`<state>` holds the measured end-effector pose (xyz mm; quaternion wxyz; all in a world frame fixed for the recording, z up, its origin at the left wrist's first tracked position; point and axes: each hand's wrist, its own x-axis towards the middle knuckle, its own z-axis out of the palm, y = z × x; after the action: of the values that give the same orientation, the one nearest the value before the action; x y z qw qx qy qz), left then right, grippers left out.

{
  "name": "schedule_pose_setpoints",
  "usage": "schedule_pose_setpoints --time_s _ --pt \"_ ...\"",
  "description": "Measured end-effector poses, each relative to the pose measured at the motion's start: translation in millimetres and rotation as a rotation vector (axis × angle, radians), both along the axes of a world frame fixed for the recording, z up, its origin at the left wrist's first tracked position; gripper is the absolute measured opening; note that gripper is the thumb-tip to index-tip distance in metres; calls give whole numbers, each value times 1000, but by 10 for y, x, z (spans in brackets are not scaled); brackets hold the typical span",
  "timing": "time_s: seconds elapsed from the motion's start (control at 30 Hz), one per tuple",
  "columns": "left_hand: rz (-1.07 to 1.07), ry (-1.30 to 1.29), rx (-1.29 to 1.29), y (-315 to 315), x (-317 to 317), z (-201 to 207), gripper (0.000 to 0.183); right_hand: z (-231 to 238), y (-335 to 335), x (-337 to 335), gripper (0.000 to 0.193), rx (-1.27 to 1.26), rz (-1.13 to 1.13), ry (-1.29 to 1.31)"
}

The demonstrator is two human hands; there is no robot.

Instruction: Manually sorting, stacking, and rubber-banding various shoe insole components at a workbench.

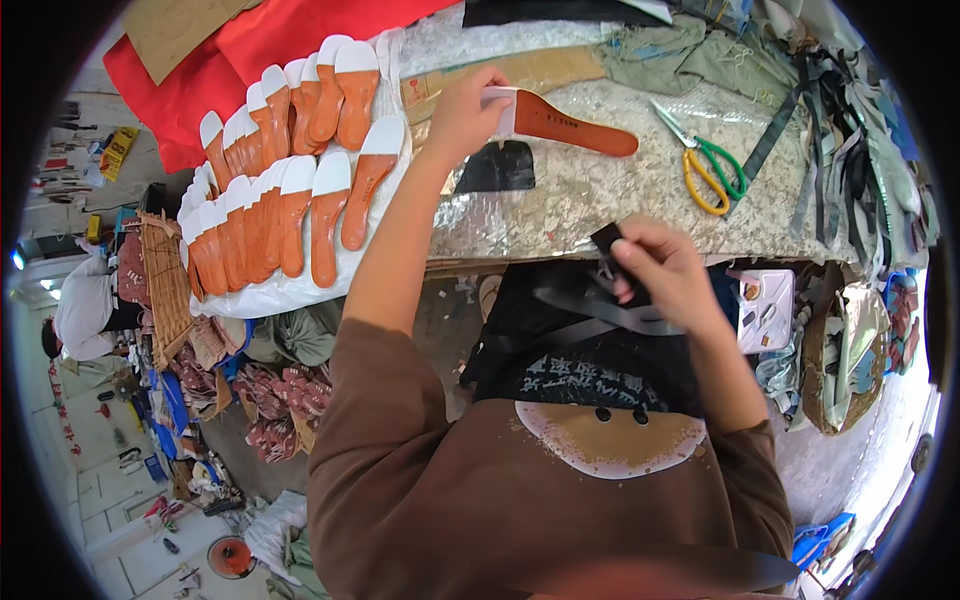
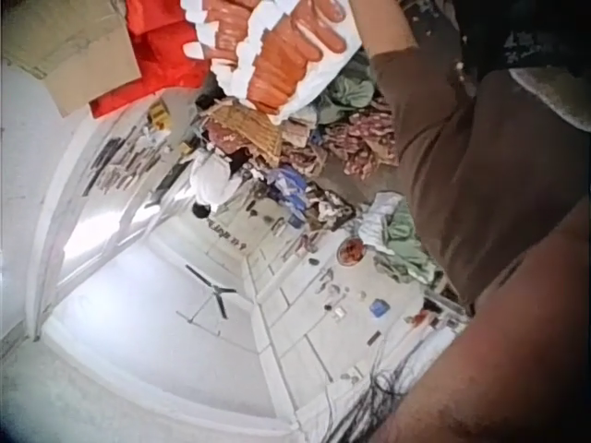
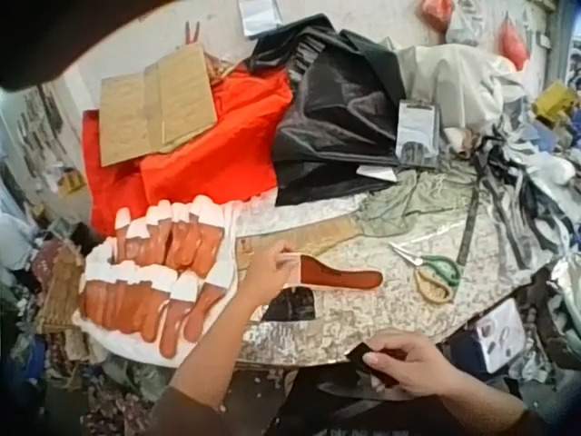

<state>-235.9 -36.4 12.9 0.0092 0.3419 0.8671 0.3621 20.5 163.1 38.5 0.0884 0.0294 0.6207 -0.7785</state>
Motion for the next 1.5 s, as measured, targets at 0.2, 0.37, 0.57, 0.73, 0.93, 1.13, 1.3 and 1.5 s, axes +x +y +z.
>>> schedule_pose_setpoints --time_s 0.2,0.37,0.57,0.73,0.93,1.13,1.3,1.5 --pt "176 100 283 -141 1166 59 19 321 -70 -534 27 203 -42 166" --pt "209 49 310 -71 1235 -305 29 -250 102 -1235 18 532 36 456" --pt "157 -10 317 -110 1196 -264 30 -369 68 -1333 22 443 191 173" --pt "172 -38 321 -89 1198 -263 31 -368 58 -1352 22 443 195 169" --pt "180 -58 323 -71 1183 -268 31 -392 43 -1371 22 502 194 199" --pt "176 56 310 -42 1190 -272 26 -385 -78 -1275 19 782 102 472" --pt "166 310 303 50 1196 -286 14 -191 -186 -1142 15 902 -132 744" --pt "136 383 210 31 1254 -314 6 -364 215 -1282 14 706 219 491"
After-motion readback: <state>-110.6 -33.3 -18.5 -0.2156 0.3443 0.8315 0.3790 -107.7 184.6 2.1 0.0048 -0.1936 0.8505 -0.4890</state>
